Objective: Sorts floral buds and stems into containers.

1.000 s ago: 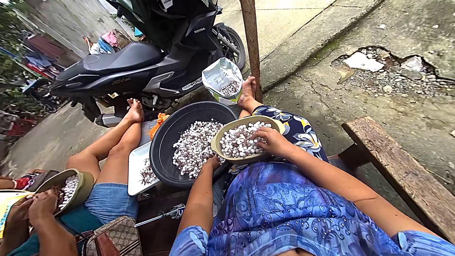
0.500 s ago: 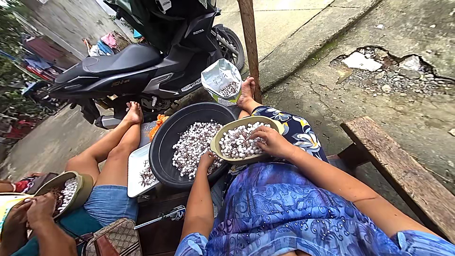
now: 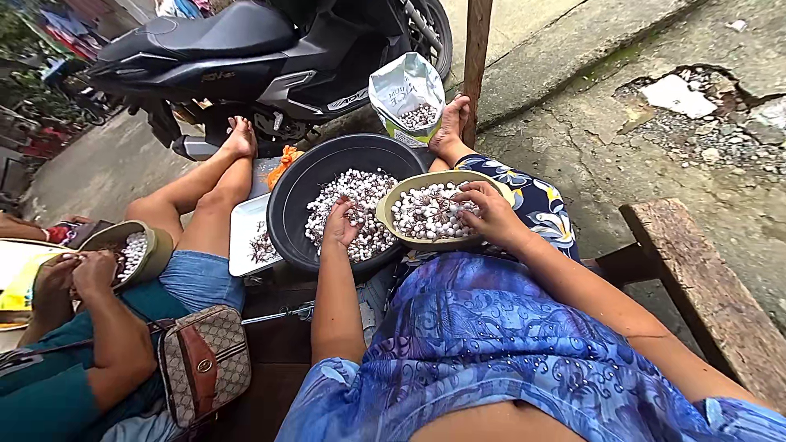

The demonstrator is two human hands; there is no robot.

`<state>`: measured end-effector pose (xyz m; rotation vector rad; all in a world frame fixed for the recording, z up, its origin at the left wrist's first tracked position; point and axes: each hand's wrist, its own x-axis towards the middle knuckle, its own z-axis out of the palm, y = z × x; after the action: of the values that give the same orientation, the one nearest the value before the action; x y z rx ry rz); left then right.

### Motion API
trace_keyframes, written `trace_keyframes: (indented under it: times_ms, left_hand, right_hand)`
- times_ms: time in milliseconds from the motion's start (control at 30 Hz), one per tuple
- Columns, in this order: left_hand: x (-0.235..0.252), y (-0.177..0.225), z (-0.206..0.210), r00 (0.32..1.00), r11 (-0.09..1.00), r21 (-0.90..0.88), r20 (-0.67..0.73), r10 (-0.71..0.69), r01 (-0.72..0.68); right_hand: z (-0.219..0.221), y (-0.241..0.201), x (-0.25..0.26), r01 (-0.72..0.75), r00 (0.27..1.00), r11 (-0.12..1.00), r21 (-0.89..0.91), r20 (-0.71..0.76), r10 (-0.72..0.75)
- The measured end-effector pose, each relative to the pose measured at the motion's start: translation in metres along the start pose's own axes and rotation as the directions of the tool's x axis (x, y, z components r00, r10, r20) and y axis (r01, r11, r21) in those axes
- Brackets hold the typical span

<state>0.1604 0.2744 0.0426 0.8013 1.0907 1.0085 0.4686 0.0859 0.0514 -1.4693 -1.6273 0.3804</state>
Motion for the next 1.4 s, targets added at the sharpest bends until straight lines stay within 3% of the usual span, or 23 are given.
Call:
trace_keyframes:
  times_ms: [267,433,533,633,833,1067,1267,1400]
  left_hand:
    - [-0.036,0.030,0.057,0.953,0.997,-0.076,0.300,0.047,-0.025]
    - [-0.060,0.014,0.108,0.898,0.997,0.077,0.438,-0.040,0.007]
    - [-0.070,-0.006,0.135,0.880,0.953,0.250,0.474,0.032,-0.170]
    - [-0.072,-0.021,0.147,0.809,0.822,0.404,0.577,0.111,-0.402]
    - [-0.077,-0.027,0.153,0.753,0.781,0.414,0.649,0.108,-0.468]
    - [-0.074,-0.024,0.144,0.809,0.870,0.362,0.583,0.070,-0.336]
    - [-0.078,-0.015,0.141,0.840,0.987,0.144,0.542,-0.024,-0.064]
    - [-0.077,-0.015,0.140,0.818,0.997,0.032,0.570,-0.075,0.069]
  right_hand:
    - [-0.002,-0.004,0.003,0.012,0.995,1.000,0.025,-0.097,-0.009]
    - [-0.003,-0.007,0.005,0.089,0.978,0.994,0.069,-0.193,-0.075]
    - [-0.001,-0.008,0.003,0.155,0.968,0.981,0.121,-0.219,-0.126]
    - [-0.001,-0.010,0.003,0.172,0.963,0.975,0.139,-0.234,-0.137]
    - [-0.001,-0.004,0.002,0.213,0.936,0.969,0.127,-0.313,-0.164]
    - [-0.005,-0.001,0.005,0.213,0.878,0.971,0.104,-0.456,-0.144]
    - [-0.003,-0.001,0.001,0.002,0.990,0.997,0.082,-0.139,0.010]
    - [0.000,-0.001,0.001,0.025,0.992,0.995,0.097,-0.128,-0.013]
